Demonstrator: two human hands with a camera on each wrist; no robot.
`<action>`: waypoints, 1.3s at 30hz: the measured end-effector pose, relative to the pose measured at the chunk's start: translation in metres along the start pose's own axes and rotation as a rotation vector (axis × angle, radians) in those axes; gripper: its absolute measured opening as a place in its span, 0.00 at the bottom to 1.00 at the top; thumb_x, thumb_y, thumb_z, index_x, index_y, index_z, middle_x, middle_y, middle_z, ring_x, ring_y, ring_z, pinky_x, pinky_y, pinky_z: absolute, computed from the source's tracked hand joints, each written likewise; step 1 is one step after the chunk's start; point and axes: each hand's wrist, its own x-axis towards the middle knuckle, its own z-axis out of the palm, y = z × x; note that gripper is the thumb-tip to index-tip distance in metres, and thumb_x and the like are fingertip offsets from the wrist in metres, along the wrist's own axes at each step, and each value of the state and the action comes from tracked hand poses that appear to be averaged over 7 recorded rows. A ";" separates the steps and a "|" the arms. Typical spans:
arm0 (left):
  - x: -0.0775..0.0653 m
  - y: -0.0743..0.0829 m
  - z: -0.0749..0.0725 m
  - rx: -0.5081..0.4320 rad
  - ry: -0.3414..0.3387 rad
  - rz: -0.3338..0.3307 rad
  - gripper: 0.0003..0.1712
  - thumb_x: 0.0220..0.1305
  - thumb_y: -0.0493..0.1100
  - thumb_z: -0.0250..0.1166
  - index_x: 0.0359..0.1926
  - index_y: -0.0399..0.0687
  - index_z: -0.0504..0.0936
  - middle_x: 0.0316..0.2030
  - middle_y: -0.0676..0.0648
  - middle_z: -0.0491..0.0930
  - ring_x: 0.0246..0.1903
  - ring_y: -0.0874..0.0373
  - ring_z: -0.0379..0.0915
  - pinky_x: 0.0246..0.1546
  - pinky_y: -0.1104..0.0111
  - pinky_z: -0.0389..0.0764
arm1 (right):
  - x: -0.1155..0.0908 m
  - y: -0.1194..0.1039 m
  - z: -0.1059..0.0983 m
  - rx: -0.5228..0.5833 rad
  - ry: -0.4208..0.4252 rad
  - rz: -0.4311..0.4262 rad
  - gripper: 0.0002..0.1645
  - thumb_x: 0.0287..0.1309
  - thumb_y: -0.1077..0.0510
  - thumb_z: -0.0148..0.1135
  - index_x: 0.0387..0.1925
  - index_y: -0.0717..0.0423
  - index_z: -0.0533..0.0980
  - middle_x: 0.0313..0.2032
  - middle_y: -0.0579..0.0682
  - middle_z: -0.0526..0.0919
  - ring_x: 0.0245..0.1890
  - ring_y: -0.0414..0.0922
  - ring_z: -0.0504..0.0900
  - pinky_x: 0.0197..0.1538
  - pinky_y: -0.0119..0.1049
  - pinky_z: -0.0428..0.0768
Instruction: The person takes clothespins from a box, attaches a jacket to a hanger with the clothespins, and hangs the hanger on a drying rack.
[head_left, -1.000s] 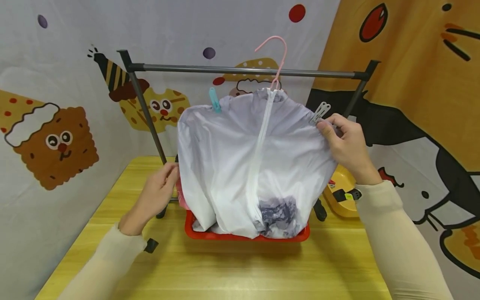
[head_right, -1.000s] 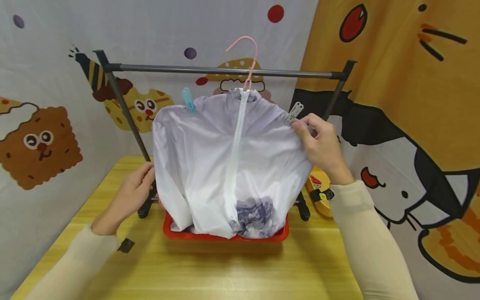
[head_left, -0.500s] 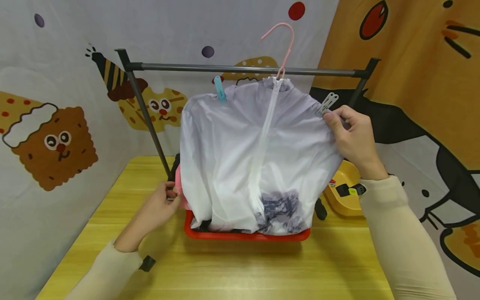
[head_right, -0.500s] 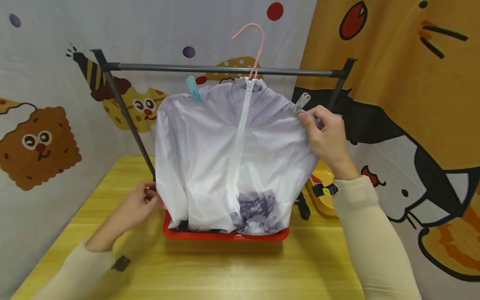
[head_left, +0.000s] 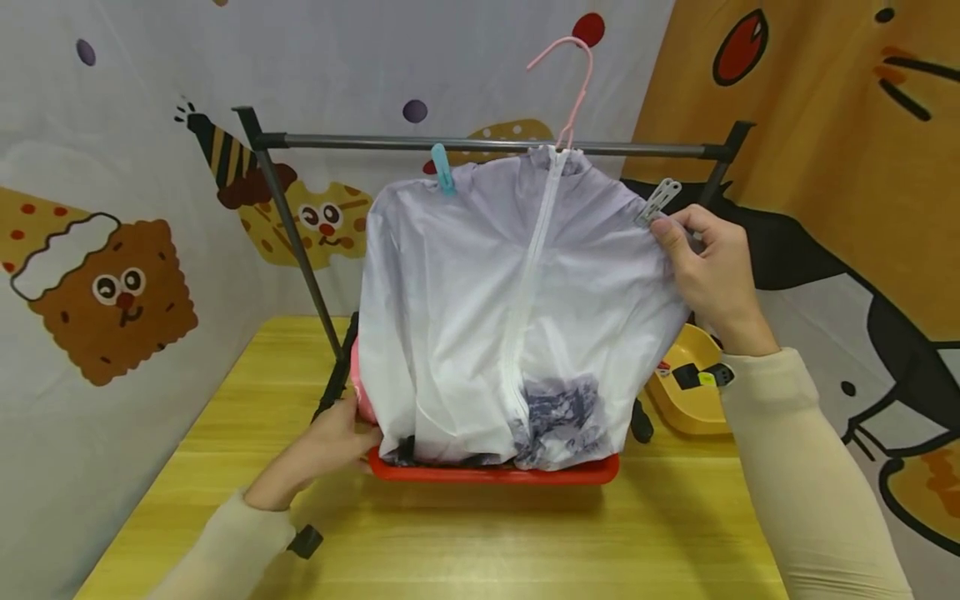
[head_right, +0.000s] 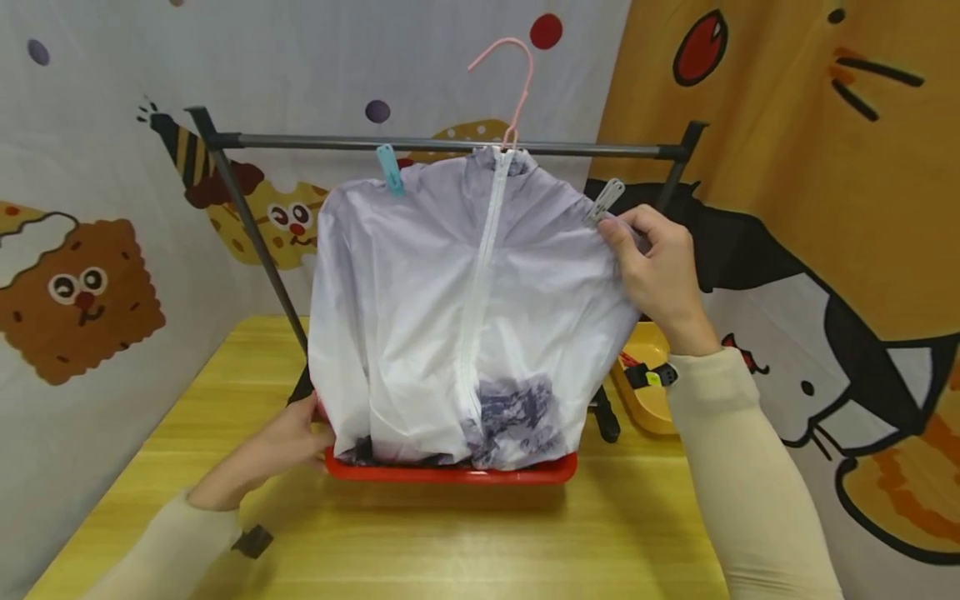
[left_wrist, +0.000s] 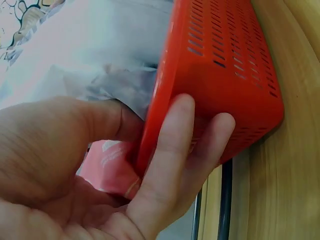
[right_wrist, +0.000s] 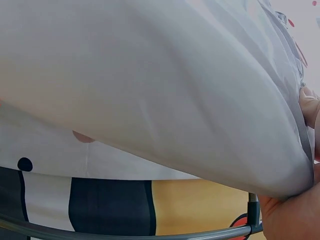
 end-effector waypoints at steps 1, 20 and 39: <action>0.000 0.000 0.001 0.025 0.020 0.003 0.31 0.66 0.42 0.70 0.65 0.36 0.73 0.49 0.39 0.87 0.30 0.54 0.88 0.32 0.60 0.90 | 0.001 0.000 0.000 0.000 0.002 -0.003 0.15 0.75 0.53 0.66 0.41 0.63 0.84 0.34 0.44 0.78 0.36 0.40 0.73 0.36 0.29 0.68; -0.015 -0.015 -0.026 0.014 0.050 0.015 0.35 0.68 0.42 0.73 0.68 0.32 0.68 0.50 0.35 0.83 0.33 0.52 0.84 0.32 0.60 0.89 | 0.010 -0.003 -0.002 0.001 0.038 -0.018 0.19 0.75 0.48 0.66 0.41 0.62 0.85 0.36 0.41 0.81 0.37 0.40 0.76 0.39 0.30 0.71; -0.031 -0.033 -0.066 0.040 0.032 -0.081 0.40 0.73 0.41 0.68 0.77 0.32 0.58 0.64 0.27 0.74 0.43 0.50 0.86 0.37 0.59 0.91 | 0.006 -0.040 0.000 0.014 0.088 0.006 0.19 0.76 0.53 0.65 0.43 0.71 0.83 0.34 0.32 0.80 0.36 0.36 0.75 0.40 0.28 0.71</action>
